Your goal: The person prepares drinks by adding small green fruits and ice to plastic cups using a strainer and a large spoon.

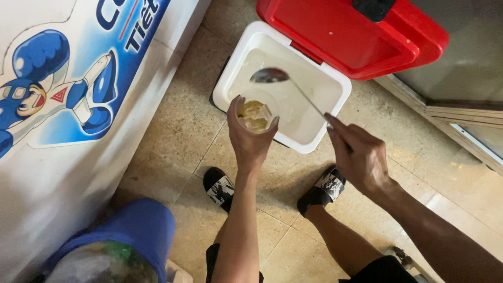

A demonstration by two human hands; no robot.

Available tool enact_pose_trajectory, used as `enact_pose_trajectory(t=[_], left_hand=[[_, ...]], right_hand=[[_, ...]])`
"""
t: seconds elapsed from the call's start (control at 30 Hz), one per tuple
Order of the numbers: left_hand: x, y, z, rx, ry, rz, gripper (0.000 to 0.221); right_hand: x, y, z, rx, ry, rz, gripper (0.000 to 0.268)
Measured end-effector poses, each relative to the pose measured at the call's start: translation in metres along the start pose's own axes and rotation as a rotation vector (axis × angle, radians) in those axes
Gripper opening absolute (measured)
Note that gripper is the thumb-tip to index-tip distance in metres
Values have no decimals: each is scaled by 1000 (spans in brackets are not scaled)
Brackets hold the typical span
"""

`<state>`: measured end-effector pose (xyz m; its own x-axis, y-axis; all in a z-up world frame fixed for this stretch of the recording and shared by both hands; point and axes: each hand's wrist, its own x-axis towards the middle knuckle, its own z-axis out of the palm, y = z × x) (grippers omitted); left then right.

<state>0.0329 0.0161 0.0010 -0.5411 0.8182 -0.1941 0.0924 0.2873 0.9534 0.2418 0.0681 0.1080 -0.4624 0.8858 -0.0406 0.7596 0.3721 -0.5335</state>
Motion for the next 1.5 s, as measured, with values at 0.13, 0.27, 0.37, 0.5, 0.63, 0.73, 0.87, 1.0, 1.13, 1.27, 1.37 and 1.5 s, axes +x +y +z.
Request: enact_pose_trajectory(t=[0.13, 0.27, 0.37, 0.5, 0.63, 0.73, 0.87, 1.0, 1.13, 1.27, 1.37, 1.5], left_hand=[[0, -1, -16, -50, 82, 87, 99], [0, -3, -31, -102, 166, 135, 98], [1, -6, -43, -104, 171, 77, 99], [-2, -5, -54, -37, 182, 83, 101], [-4, -3, -48, -102, 189, 97, 96], [-6, -4, -43, -76, 159, 124, 94], [-11, -3, -32, -82, 94, 86, 96], [-8, 2, -19, 0, 41, -8, 97], [-8, 9, -5, 102, -3, -25, 100], [-10, 8, 6, 17, -4, 71, 98], [-9, 2, 8, -44, 22, 175, 101], [-11, -7, 1, -257, 29, 141, 97]], right_hand=[[46, 58, 89, -178, -3, 64, 28], [93, 103, 184, -355, -184, 234, 26], [106, 114, 230, -327, -354, 261, 14], [101, 122, 243, -115, -496, 234, 21], [95, 134, 214, 299, -526, 532, 31], [85, 130, 174, 373, -576, 609, 39], [75, 106, 96, 286, -503, 499, 36], [65, 60, 7, 163, -403, 483, 35], [48, 11, -55, -47, -402, 560, 33], [7, -30, -46, 48, -177, 184, 29], [-16, -28, -21, 10, 25, -75, 31], [0, 25, 30, -67, 95, -43, 29]])
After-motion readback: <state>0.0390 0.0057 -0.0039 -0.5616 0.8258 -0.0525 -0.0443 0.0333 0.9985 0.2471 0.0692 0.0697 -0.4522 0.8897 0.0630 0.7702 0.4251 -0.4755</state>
